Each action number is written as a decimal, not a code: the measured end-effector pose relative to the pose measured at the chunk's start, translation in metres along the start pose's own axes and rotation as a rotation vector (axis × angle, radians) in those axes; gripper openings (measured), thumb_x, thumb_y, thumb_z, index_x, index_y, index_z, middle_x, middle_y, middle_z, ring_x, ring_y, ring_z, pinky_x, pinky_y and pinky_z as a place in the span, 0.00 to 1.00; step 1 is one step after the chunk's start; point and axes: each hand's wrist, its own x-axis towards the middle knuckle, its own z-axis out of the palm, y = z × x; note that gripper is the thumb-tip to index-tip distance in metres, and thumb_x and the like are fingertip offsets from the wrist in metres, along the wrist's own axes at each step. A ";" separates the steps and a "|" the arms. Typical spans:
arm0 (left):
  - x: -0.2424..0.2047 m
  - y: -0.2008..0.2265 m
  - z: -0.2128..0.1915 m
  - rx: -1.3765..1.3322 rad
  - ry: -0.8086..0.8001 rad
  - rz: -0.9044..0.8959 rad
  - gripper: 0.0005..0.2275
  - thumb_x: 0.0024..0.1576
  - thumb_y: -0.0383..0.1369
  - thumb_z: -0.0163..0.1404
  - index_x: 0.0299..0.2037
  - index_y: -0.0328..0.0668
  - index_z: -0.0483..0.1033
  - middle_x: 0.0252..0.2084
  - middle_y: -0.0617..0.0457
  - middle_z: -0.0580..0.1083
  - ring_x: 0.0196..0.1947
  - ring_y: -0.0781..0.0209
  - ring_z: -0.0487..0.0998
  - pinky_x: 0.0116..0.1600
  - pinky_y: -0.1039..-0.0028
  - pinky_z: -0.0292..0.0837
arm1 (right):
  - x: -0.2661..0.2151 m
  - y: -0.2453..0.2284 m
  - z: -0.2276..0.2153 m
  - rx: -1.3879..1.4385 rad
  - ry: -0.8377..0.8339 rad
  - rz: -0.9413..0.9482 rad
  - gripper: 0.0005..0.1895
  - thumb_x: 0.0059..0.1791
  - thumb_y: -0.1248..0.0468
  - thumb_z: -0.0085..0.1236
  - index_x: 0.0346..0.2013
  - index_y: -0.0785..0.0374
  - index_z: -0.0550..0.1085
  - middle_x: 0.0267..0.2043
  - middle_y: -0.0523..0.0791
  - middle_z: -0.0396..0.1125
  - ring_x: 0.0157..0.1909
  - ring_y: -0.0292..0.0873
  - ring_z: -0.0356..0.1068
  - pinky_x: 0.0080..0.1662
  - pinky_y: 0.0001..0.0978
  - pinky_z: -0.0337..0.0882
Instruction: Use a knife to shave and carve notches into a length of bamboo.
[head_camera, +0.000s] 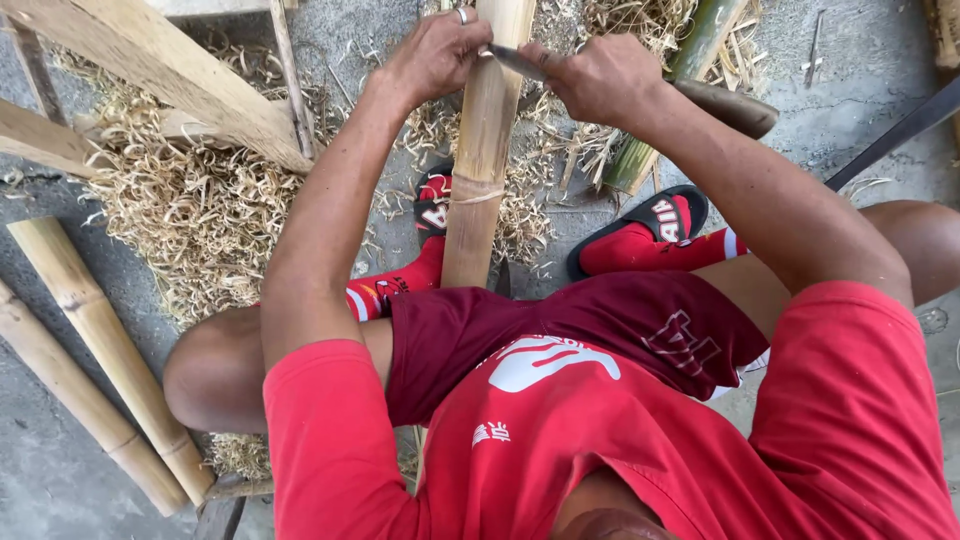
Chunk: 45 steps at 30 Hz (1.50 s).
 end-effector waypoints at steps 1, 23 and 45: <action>-0.003 0.001 0.004 -0.068 -0.026 0.002 0.03 0.61 0.28 0.54 0.42 0.42 0.76 0.38 0.47 0.73 0.38 0.50 0.78 0.42 0.59 0.76 | -0.004 -0.002 -0.001 0.021 -0.028 -0.023 0.27 0.58 0.49 0.51 0.73 0.40 0.64 0.15 0.44 0.64 0.14 0.41 0.68 0.16 0.36 0.67; -0.119 0.050 0.040 -0.363 -0.091 -0.539 0.41 0.57 0.53 0.62 0.69 0.31 0.55 0.59 0.31 0.67 0.57 0.38 0.72 0.59 0.51 0.70 | -0.074 -0.009 0.004 0.301 0.061 0.175 0.25 0.62 0.53 0.47 0.75 0.45 0.62 0.12 0.40 0.58 0.11 0.37 0.58 0.14 0.30 0.57; -0.114 0.138 0.077 -0.184 0.105 -0.905 0.57 0.41 0.50 0.70 0.71 0.33 0.37 0.58 0.26 0.69 0.53 0.32 0.75 0.57 0.50 0.74 | 0.023 0.025 0.045 0.304 0.143 0.114 0.25 0.60 0.53 0.53 0.73 0.40 0.66 0.17 0.47 0.67 0.16 0.44 0.66 0.20 0.39 0.69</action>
